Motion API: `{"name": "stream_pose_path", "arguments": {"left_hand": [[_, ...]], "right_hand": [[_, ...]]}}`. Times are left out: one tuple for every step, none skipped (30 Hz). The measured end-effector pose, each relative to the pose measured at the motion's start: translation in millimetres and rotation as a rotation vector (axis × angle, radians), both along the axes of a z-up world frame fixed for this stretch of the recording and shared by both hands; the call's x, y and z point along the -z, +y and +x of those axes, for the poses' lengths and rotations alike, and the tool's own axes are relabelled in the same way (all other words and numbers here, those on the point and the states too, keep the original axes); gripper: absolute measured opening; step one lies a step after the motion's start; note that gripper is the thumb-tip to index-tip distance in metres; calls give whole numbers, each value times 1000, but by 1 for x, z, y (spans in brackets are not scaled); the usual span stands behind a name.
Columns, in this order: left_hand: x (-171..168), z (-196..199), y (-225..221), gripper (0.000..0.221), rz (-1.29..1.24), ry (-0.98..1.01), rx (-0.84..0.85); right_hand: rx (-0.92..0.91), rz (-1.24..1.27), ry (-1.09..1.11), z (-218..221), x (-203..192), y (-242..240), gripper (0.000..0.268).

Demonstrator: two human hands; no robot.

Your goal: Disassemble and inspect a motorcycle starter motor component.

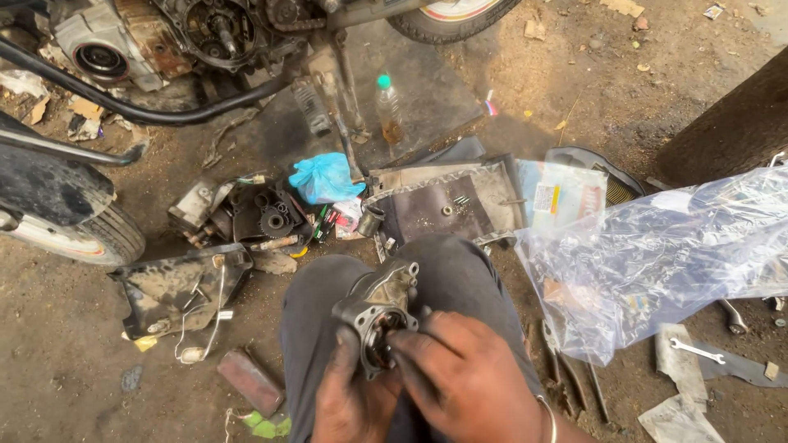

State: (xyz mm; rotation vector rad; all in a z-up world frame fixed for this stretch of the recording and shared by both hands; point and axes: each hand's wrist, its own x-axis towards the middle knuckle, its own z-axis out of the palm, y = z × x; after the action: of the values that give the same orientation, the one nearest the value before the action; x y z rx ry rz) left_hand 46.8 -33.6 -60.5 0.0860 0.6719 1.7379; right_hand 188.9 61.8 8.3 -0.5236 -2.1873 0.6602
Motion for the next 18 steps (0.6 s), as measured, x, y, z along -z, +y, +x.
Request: {"name": "stream_pose_path", "arguments": {"left_hand": [[4,0,-2,68,-12,41,-26],[9,1,-1,69,-21,82,-49],[8,2,-1,69,-21,79,-49],[8,4,-1,70,-93,134,-59],[7,5,-1,73,-165,189,-69],[6,5,0,73,-165,187,-67],[5,5,1,75,-218,210,-51],[5,5,3,77,-272,232,-34],[-3,5,5,77,-271,230,-31],[-10,6,7,78,-300,220,-6],[-17,6,10,79,-330,209,18],[-20,7,10,79,-332,207,19],[-24,8,10,79,-304,205,33],[-27,9,11,80,-276,203,49],[-20,7,8,80,-277,204,51],[-13,6,6,78,-240,198,48],[-6,5,3,77,-203,193,44],[-6,5,4,77,-201,194,48]], "right_hand": [[-8,19,-3,1,0,1,30],[-13,41,-8,2,0,4,31],[-13,41,-11,4,2,8,31],[-82,-115,-93,6,4,12,29],[-150,-270,-175,8,5,16,27],[-149,-270,-177,9,4,18,27],[-162,-177,-199,10,2,20,27],[-175,-84,-222,10,0,21,26],[-172,-84,-224,11,-1,21,26],[-165,26,-227,12,-2,21,29],[-157,136,-230,13,-3,22,33],[-157,133,-231,13,-2,21,33],[-152,157,-201,14,0,20,33],[-145,181,-170,14,3,20,33],[-144,180,-170,14,4,20,33],[-130,193,-146,15,4,19,32],[-116,206,-122,15,5,19,32],[-112,207,-121,17,6,22,32]]}}
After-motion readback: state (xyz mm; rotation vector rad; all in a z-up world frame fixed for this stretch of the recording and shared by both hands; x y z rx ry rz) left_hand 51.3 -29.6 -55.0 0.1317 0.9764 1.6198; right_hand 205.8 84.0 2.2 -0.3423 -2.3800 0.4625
